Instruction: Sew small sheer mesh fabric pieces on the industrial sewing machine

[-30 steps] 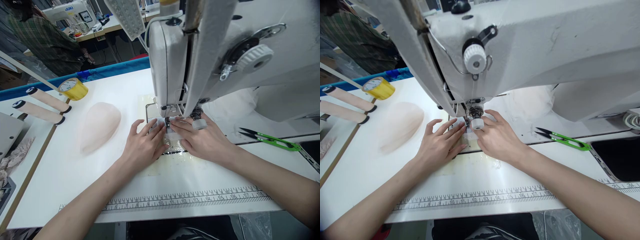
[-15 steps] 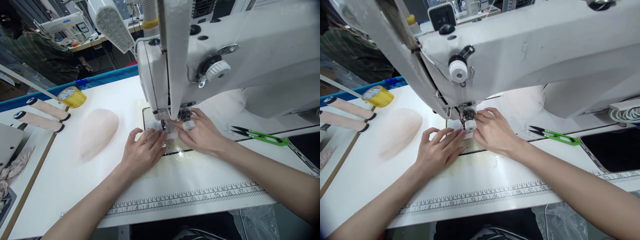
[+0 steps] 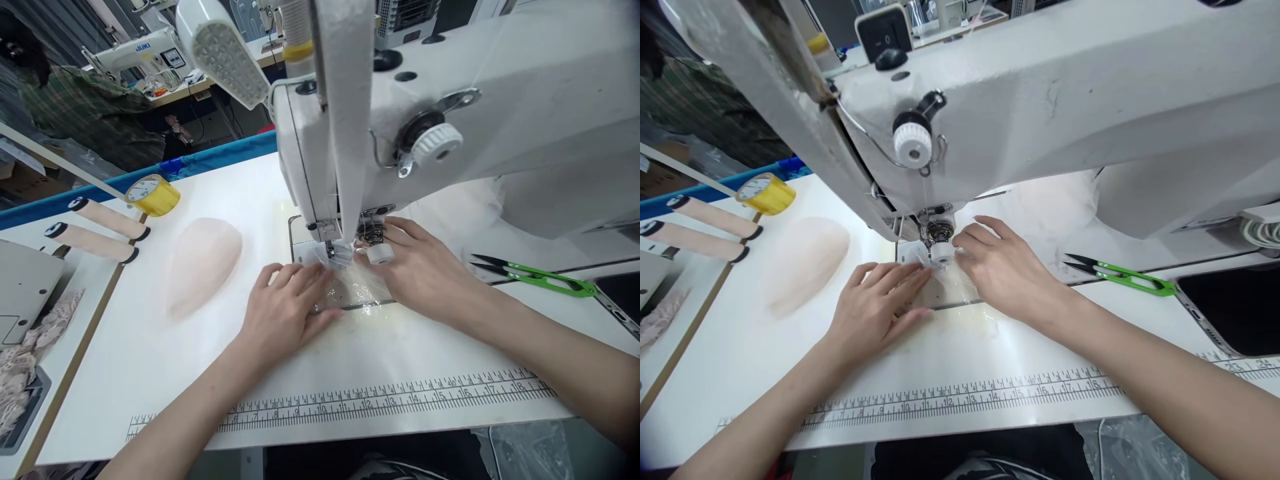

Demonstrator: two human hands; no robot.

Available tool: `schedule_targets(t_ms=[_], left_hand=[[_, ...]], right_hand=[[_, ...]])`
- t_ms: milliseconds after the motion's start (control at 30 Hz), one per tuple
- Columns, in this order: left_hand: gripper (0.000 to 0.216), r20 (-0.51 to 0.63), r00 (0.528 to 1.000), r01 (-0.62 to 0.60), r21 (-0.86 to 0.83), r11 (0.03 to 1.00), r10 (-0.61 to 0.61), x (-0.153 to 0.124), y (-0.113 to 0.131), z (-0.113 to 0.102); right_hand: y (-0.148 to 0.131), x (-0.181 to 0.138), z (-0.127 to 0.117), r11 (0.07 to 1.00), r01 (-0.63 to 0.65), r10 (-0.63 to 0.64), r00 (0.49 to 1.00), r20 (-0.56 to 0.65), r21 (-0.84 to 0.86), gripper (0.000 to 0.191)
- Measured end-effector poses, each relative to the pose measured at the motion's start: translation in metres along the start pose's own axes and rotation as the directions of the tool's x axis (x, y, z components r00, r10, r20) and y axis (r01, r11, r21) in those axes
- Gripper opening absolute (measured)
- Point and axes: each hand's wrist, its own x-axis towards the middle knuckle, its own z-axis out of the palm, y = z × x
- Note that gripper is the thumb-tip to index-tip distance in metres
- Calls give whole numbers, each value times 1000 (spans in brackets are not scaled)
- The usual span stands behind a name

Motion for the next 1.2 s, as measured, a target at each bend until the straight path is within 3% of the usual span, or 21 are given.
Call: schedule_targets(t_ms=[33,133,200,333,467,600,800,967,1200], left_hand=[[39,2,998,61,43,997,-61,1,-1,2],[29,-149,961,257,183,949,-232,1,-11,2],[26,-181,966,212,131,969,-187,1,-14,0],[29,-44,999,-31,-118,992,26,5,-1,1],[26,-31,1000,-3,-61,998,1,8,5,11],[26,-81,995,-73,-106,992,65,10,2,16],[35,3,998,-69,-92,993,70,8,0,19],[46,-4,995,-103,-10,995,103,6,3,21],[48,-19,996,-85,83,993,87,8,11,20]], right_hand=[[-3,-1,-1,999,18,-18,1000,-7,31,36],[-15,-3,-2,992,57,-55,998,-20,112,43],[-24,-4,0,988,65,-63,998,-19,143,44],[-36,-4,3,984,52,-49,998,-26,169,44],[-38,-4,3,981,41,-32,998,-50,188,41],[-36,-5,2,979,32,-25,999,-38,203,43],[-30,-4,8,978,16,5,995,-98,210,42],[-24,-3,16,995,-23,26,999,-25,93,36],[-24,-2,18,999,-19,18,999,-35,-31,35]])
